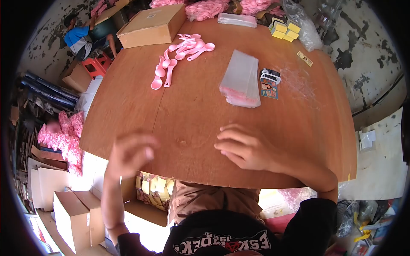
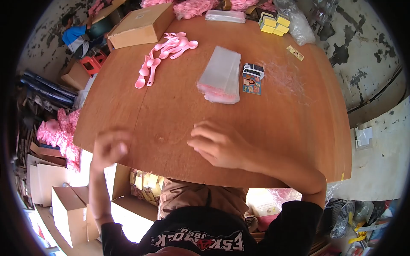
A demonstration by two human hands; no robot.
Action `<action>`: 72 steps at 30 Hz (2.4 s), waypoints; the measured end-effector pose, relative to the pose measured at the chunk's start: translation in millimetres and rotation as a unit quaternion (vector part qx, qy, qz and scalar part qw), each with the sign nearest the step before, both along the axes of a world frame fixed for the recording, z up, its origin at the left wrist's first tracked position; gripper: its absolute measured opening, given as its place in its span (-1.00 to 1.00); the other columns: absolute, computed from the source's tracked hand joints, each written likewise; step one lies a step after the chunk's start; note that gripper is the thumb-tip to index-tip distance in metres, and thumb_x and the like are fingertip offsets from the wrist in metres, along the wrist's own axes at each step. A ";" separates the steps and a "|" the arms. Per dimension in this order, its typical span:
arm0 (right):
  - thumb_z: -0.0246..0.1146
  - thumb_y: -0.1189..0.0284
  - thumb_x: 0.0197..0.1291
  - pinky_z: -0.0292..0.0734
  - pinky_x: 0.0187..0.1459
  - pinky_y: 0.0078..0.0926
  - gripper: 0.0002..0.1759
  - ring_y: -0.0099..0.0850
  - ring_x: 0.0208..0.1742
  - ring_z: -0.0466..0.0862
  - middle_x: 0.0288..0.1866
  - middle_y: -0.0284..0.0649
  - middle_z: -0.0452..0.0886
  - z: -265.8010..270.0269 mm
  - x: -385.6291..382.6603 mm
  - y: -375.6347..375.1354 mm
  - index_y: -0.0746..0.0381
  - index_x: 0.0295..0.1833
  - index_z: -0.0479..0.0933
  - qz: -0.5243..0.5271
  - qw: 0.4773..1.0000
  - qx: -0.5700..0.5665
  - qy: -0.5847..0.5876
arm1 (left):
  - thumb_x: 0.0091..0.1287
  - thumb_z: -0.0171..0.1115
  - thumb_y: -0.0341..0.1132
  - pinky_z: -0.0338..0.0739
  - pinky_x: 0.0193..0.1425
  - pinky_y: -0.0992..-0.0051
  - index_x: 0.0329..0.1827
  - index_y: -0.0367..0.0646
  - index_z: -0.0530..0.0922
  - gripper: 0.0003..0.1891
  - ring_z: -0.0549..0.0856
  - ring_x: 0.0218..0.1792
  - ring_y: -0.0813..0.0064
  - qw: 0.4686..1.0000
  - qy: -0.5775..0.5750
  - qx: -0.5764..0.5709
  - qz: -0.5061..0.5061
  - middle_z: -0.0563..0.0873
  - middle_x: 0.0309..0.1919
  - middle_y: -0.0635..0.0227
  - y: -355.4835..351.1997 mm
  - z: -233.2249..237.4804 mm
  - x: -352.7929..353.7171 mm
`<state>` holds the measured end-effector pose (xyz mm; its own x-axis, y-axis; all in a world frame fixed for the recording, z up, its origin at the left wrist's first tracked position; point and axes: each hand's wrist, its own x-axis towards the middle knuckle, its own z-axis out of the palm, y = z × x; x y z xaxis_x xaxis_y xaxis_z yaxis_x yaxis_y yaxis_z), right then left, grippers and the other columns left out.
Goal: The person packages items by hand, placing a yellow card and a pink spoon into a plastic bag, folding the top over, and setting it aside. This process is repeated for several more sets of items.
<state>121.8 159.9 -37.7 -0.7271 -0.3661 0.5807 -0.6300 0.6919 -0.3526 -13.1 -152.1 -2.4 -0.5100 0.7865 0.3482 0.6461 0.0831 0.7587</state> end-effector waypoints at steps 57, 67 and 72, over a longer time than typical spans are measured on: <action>0.37 0.62 -0.04 0.59 -0.20 -0.33 -0.82 -0.23 -0.19 0.65 -0.25 -0.22 0.61 -18.6 67.8 33.3 0.26 -0.25 0.65 -0.071 0.997 -0.016 -0.017 | 0.51 -0.23 0.22 0.35 0.38 0.31 0.36 -0.14 0.42 -0.34 0.54 0.25 0.08 0.962 -0.051 -0.168 0.207 0.49 0.34 0.06 135.3 -15.4 -165.6; 0.38 0.48 0.09 0.57 -0.20 -0.28 -0.85 -0.16 -0.22 0.66 -0.25 -0.15 0.68 23.3 -6.7 56.7 0.26 -0.20 0.68 -0.173 0.982 -0.073 0.018 | 0.52 -0.17 0.17 0.41 0.32 0.25 0.35 -0.12 0.45 -0.39 0.54 0.25 0.09 0.982 -0.052 -0.080 0.164 0.51 0.31 0.06 164.1 -46.9 -163.9; 0.43 0.35 0.09 0.51 -0.12 -0.33 -0.78 -0.24 -0.15 0.65 -0.25 -0.18 0.69 20.1 -56.8 80.4 0.24 -0.20 0.70 -0.247 0.969 0.004 0.001 | 0.55 -0.22 0.12 0.27 0.44 0.20 0.38 -0.19 0.42 -0.38 0.38 0.41 0.01 0.972 0.078 -0.062 0.213 0.38 0.40 -0.01 156.7 -43.3 -156.5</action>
